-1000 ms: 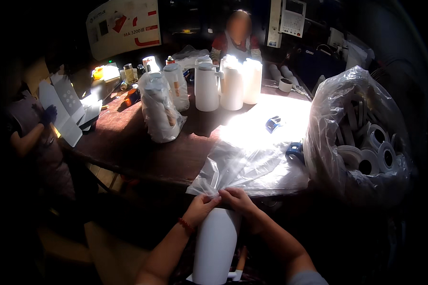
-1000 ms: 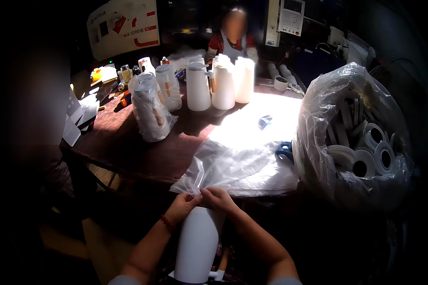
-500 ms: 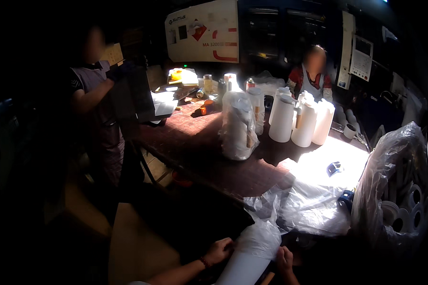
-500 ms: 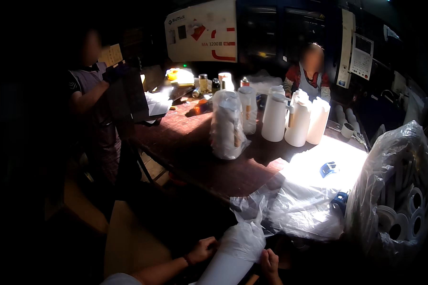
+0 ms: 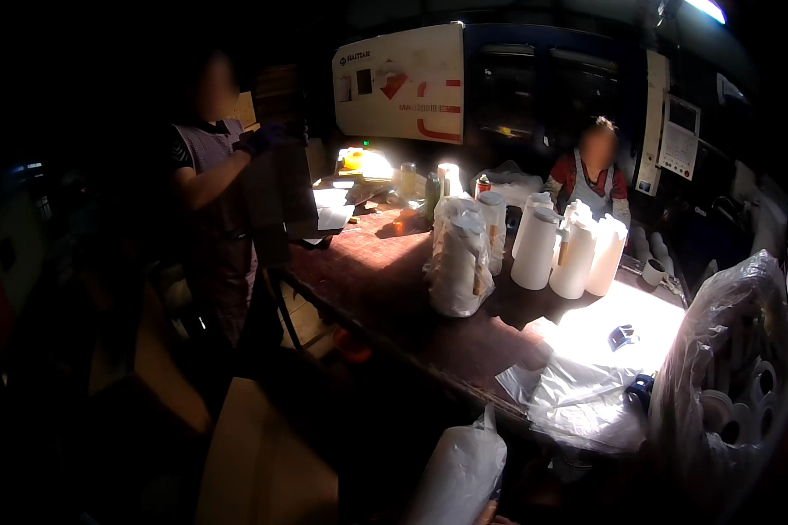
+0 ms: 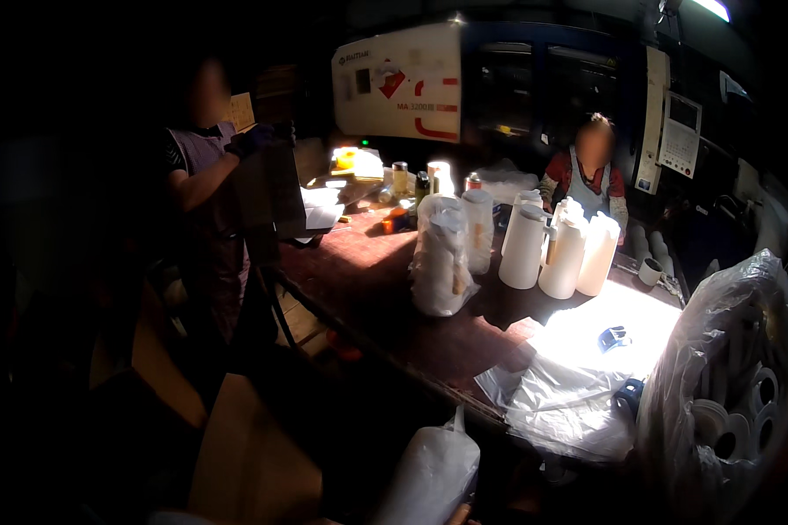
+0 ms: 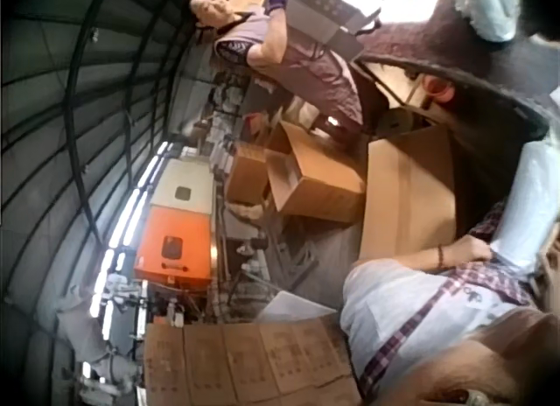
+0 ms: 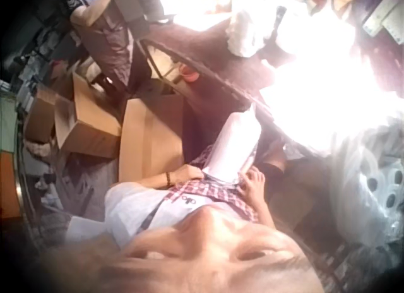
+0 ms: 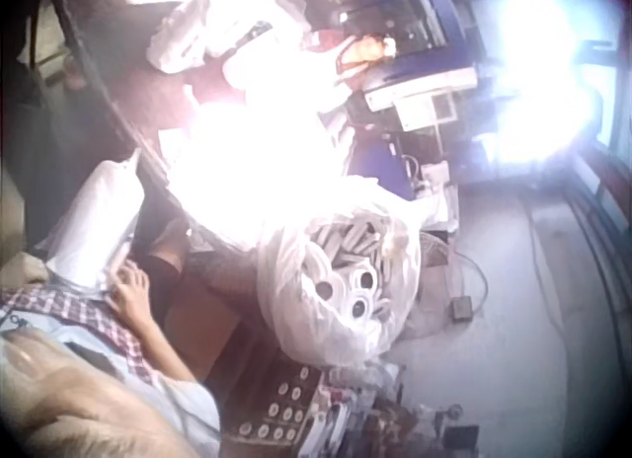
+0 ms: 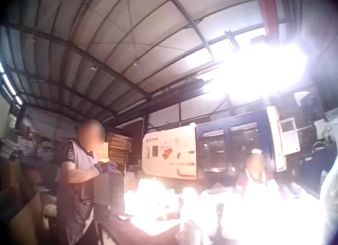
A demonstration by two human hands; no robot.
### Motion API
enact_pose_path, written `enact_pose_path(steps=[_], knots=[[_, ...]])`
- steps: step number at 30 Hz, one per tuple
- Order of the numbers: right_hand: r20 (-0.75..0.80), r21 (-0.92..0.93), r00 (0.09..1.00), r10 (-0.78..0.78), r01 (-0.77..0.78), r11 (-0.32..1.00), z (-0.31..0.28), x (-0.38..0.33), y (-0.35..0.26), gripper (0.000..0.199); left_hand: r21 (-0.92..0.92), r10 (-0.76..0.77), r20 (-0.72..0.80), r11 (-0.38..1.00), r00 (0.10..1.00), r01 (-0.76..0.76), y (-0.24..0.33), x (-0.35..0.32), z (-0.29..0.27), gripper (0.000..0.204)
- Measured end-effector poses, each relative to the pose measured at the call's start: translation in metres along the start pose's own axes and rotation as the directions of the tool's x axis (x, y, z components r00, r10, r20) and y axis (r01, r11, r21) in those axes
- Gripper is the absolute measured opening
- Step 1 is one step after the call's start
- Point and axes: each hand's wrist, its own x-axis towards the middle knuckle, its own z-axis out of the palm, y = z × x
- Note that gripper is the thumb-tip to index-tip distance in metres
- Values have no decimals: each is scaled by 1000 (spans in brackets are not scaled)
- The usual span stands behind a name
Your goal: The person inserts a metal component into a white plastic housing, attaches a circular plastic cap, and places the assembled item into a plastic bag.
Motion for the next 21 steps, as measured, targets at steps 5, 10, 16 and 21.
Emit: enact_pose_path(steps=[5,10,16,21], knots=[[-131,-202,973,-191,163,966,36,29,21,50,-279,84,-68,955,994,-100,56,55,-49,5],[-391,230,873,-293,400,887,54,75,21,25,-252,242,-299,913,923,-320,93,107,-82,12],[-43,884,963,266,-88,459,-14,118,-6,24,-41,329,-707,865,626,-501,119,136,-119,17],[-253,933,933,254,166,320,-100,202,-6,24,143,409,-678,888,610,-437,94,149,-127,24]])
